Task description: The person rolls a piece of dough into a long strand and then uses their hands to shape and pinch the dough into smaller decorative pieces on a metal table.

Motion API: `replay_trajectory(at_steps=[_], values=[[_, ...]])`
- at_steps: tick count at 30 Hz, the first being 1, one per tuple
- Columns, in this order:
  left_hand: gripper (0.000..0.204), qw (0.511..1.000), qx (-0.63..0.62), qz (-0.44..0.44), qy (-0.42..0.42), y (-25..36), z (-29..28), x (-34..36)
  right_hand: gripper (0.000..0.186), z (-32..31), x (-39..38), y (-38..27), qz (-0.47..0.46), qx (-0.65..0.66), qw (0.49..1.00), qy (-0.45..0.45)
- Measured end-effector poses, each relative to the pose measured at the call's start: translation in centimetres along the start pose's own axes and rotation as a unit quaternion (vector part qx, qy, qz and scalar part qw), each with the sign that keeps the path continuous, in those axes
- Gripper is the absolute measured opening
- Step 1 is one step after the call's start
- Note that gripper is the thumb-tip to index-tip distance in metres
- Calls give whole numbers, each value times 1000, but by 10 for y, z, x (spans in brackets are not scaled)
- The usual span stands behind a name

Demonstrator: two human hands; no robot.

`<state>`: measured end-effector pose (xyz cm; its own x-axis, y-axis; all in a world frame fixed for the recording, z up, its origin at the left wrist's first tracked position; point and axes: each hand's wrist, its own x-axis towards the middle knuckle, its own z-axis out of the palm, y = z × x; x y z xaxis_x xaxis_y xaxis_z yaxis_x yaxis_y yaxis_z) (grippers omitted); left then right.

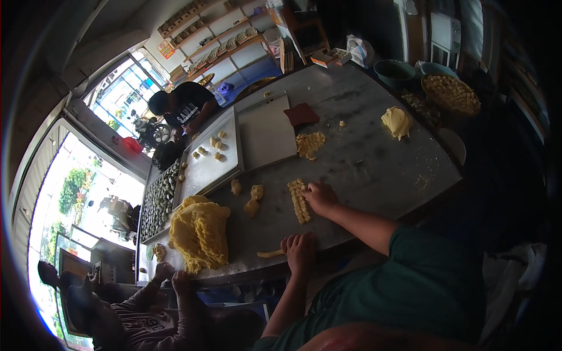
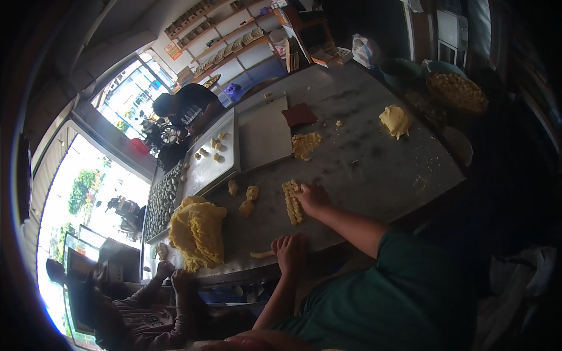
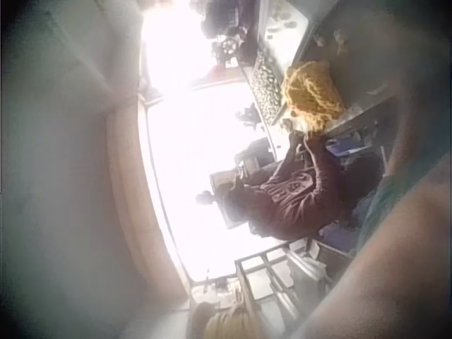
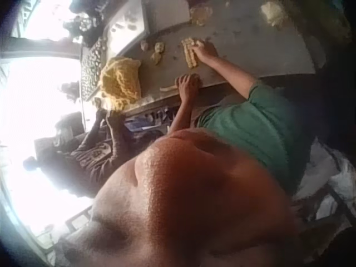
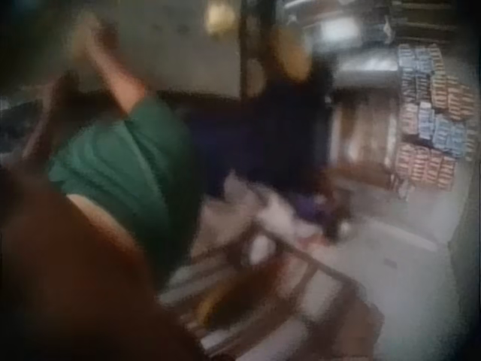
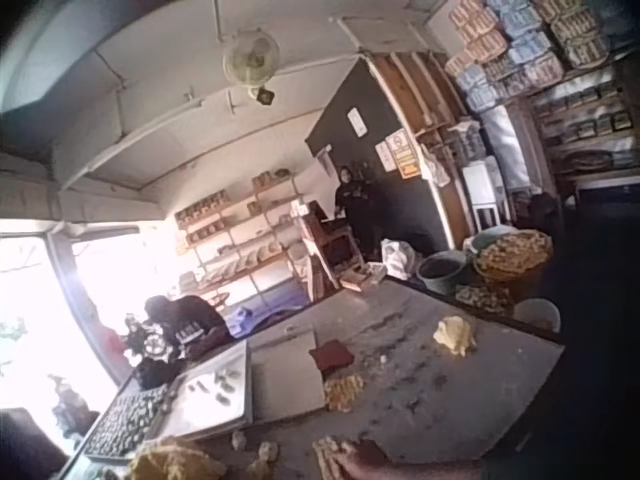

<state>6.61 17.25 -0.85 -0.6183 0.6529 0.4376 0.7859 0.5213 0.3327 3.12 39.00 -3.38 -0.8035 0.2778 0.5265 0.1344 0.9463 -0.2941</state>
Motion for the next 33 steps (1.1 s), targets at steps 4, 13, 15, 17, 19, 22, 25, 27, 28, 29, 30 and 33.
replay_trajectory(at_steps=[4, 13, 15, 17, 19, 22, 25, 27, 28, 29, 30, 33], values=[[16, 999, -27, -19, 28, -15, 2, -10, 32, -46, -44, -32, 45, 340, 939, -15], [21, 997, -44, -58, -5, -1, -3, 0, 29, -56, -85, -43, 86, 437, 881, -157], [21, 999, -2, -39, -15, -8, 1, -3, 26, -49, -89, -49, 103, 458, 870, -148], [21, 1000, -6, -28, 2, -15, 7, -8, 23, -52, -81, -47, 112, 461, 869, -138], [20, 999, -31, -28, 5, -16, 11, -6, 20, -56, -87, -48, 32, 438, 892, -110], [15, 999, -22, -4, 27, -25, 8, -19, 20, -54, -86, -50, 33, 427, 895, -122], [10, 1000, -7, 10, 28, -22, 3, -6, 20, -53, -89, -57, 11, 421, 903, -88], [8, 1000, -11, 10, 25, -15, 6, -7, 19, -54, -97, -50, 6, 406, 911, -75], [6, 998, -12, 31, 55, -15, 7, -6, 19, -57, -97, -52, 20, 417, 906, -66], [5, 995, -12, 51, 85, -15, 8, -7, 19, -58, -97, -54, 34, 427, 902, -57], [5, 995, -9, 50, 82, -15, 7, -11, 19, -55, -95, -53, 36, 431, 900, -58], [3, 992, -17, 65, 109, -13, 5, -13, 18, -41, -77, -40, 102, 417, 902, -35]])
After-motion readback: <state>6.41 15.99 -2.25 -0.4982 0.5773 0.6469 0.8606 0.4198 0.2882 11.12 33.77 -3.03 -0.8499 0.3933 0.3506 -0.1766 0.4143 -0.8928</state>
